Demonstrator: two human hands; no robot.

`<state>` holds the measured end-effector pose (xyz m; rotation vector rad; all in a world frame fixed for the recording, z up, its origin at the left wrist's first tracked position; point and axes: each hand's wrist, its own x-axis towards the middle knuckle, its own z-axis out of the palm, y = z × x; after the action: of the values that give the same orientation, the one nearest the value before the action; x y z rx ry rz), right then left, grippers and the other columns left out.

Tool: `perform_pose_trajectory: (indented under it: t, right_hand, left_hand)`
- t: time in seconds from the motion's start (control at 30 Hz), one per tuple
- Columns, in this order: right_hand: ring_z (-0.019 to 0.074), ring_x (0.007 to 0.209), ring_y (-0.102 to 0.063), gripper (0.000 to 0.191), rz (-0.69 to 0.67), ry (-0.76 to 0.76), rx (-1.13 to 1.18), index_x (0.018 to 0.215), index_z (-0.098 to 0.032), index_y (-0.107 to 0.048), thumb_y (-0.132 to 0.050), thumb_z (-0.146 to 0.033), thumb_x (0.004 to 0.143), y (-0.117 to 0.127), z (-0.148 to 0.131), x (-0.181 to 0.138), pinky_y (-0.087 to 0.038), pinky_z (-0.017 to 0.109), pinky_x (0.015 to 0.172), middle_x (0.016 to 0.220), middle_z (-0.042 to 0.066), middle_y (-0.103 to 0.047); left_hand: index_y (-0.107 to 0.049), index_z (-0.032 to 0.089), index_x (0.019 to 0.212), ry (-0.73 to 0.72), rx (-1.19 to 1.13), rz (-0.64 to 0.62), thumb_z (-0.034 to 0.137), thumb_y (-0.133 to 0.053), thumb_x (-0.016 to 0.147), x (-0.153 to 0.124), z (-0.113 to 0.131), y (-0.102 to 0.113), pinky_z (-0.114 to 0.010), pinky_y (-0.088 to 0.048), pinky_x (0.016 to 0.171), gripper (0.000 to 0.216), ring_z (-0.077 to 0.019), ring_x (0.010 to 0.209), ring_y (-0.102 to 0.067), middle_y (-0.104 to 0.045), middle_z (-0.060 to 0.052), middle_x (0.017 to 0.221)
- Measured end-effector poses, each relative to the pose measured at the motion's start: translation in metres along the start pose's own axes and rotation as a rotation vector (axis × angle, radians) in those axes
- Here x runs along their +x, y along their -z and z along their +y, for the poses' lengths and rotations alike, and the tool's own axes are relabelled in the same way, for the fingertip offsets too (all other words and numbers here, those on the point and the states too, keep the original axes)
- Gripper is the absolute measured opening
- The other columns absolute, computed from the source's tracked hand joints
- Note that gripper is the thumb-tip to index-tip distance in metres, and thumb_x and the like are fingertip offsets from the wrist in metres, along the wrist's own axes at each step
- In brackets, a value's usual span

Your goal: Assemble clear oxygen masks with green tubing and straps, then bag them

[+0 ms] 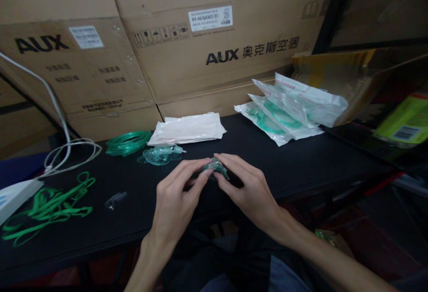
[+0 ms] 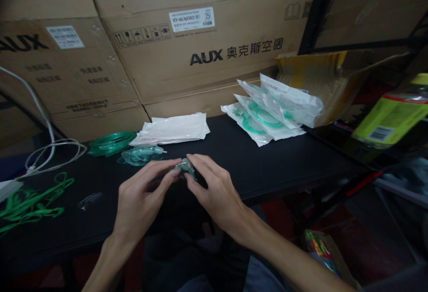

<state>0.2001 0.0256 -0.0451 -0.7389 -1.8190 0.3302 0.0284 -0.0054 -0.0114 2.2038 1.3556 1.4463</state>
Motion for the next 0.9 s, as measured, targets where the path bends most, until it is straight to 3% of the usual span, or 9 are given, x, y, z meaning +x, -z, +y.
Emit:
perform_pose_trajectory:
  t: [0.1,0.33,0.47,0.6,0.7,0.9]
  right_hand:
    - [0.0225,0.119,-0.067,0.044,-0.019,0.051,-0.073,0.139,-0.022,-0.060,-0.059,-0.013,0.095,-0.001,0.002,-0.003,-0.055,0.038,0.107,0.128,0.012,-0.069]
    - [0.0296,0.126,-0.063,0.048,-0.045,0.145,-0.249,0.145,-0.010,-0.053,-0.055,-0.013,0.097,-0.006,0.000,-0.008,-0.056,0.042,0.107,0.135,0.021,-0.064]
    - [0.0270,0.125,-0.063,0.054,-0.046,0.105,-0.054,0.148,-0.018,-0.049,-0.063,-0.020,0.095,-0.003,-0.006,-0.006,-0.059,0.041,0.104,0.137,0.017,-0.063]
    - [0.0211,0.111,-0.071,0.056,-0.156,-0.112,0.368,0.142,-0.026,-0.054,-0.074,-0.026,0.089,0.005,-0.012,0.000,-0.066,0.033,0.089,0.136,0.009,-0.064]
    - [0.0185,0.105,-0.074,0.059,-0.200,-0.218,0.529,0.142,-0.028,-0.055,-0.077,-0.026,0.087,0.008,-0.012,0.002,-0.066,0.032,0.089,0.133,0.006,-0.066]
    - [0.0232,0.127,-0.063,0.065,-0.180,-0.003,0.245,0.148,-0.028,-0.051,-0.075,-0.022,0.088,0.009,-0.009,0.004,-0.052,0.040,0.111,0.142,0.008,-0.062]
  left_hand:
    - [-0.073,0.023,0.109,0.005,-0.002,0.017,0.026,-0.063,0.097,-0.003,-0.002,-0.001,-0.020,-0.062,0.073,0.016,-0.0147,0.090,-0.073,-0.075,-0.001,0.106]
    - [-0.070,0.025,0.110,0.032,-0.008,0.061,0.025,-0.061,0.098,-0.006,-0.005,-0.003,-0.018,-0.062,0.075,0.015,-0.0110,0.082,-0.075,-0.076,0.003,0.106]
    - [-0.070,0.024,0.108,0.024,0.048,0.125,0.026,-0.061,0.098,-0.004,-0.005,-0.002,-0.020,-0.062,0.075,0.013,-0.0119,0.081,-0.076,-0.077,0.002,0.102]
    - [-0.070,0.024,0.108,0.032,0.056,0.170,0.026,-0.060,0.099,-0.003,-0.005,0.000,-0.025,-0.062,0.084,0.014,-0.0147,0.089,-0.076,-0.078,0.001,0.105]
    - [-0.071,0.024,0.108,0.003,0.078,0.165,0.026,-0.060,0.099,-0.004,-0.004,0.000,-0.026,-0.061,0.088,0.015,-0.0159,0.097,-0.075,-0.078,0.000,0.108]
    - [-0.072,0.023,0.105,-0.035,0.102,0.149,0.025,-0.062,0.097,-0.003,-0.002,-0.001,-0.023,-0.061,0.080,0.013,-0.0144,0.089,-0.075,-0.078,0.000,0.103]
